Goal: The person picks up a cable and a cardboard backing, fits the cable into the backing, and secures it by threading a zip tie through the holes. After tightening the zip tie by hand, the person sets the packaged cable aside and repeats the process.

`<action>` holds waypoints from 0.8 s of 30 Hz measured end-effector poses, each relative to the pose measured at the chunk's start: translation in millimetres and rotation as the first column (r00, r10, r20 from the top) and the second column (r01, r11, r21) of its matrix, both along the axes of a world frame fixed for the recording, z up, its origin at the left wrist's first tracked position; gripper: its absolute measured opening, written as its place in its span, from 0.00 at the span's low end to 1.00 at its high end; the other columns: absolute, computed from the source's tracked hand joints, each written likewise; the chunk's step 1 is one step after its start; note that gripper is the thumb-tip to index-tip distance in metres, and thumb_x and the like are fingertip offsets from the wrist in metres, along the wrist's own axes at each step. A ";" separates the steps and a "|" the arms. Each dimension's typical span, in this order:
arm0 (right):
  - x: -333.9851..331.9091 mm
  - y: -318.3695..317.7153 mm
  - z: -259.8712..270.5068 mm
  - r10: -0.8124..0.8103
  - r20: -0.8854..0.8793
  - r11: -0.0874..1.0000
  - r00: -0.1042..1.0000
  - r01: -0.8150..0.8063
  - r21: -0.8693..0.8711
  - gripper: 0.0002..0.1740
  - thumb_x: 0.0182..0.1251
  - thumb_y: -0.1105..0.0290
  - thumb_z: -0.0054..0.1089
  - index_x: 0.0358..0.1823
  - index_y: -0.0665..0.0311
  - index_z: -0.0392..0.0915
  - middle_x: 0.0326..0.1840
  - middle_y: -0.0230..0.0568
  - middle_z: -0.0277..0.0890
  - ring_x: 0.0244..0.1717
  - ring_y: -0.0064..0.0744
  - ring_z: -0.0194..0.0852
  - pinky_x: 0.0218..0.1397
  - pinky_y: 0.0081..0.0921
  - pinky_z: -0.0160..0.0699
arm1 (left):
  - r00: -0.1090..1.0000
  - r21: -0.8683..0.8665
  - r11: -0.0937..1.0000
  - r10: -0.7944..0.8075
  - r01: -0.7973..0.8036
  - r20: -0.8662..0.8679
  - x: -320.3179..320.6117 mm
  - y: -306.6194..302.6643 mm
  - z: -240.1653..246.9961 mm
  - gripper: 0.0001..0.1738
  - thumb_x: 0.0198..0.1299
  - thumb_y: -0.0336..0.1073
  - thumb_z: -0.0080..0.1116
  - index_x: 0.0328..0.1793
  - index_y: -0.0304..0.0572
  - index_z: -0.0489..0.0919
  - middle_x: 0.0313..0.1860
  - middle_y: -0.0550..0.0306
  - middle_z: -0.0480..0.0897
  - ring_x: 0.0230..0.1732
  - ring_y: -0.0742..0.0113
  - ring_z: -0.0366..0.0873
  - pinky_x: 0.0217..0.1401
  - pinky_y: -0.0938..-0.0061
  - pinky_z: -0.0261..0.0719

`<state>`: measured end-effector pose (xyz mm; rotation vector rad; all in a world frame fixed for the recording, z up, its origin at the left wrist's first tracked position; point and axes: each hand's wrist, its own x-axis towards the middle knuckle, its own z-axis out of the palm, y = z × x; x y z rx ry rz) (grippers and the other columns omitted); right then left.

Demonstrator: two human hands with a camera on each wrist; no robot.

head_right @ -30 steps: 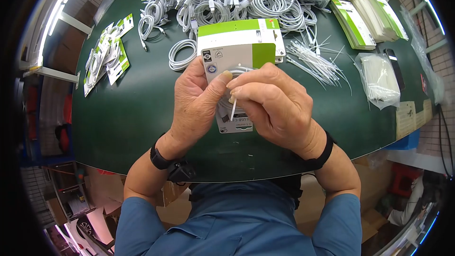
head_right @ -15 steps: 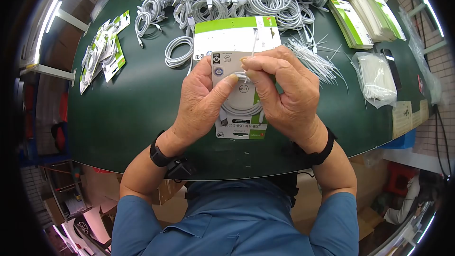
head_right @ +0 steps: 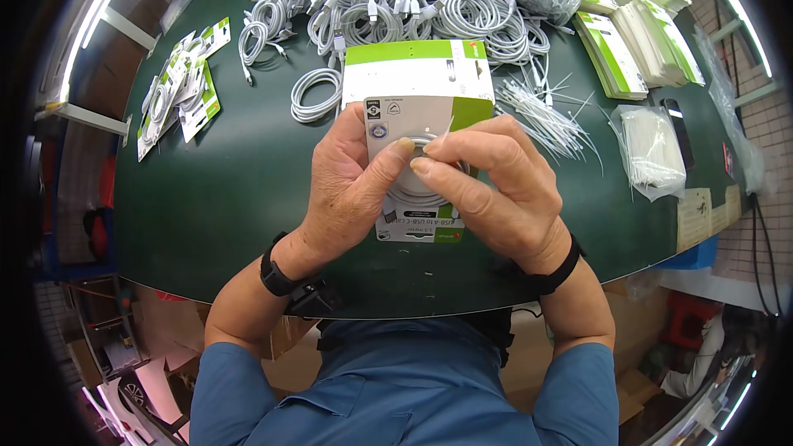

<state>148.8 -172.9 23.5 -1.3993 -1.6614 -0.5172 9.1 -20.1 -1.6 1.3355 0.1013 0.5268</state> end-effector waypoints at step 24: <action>-1.4 -7.4 3.9 -0.059 0.022 0.998 0.998 0.060 -0.028 0.20 0.49 0.81 0.79 0.46 0.59 0.93 0.49 0.37 0.94 0.46 0.38 0.90 0.46 0.31 0.88 | 0.997 0.000 0.998 0.069 -0.069 0.024 1.2 -4.6 0.3 0.17 0.78 0.30 0.64 0.67 0.31 0.76 0.55 0.50 0.88 0.55 0.71 0.86 0.58 0.71 0.88</action>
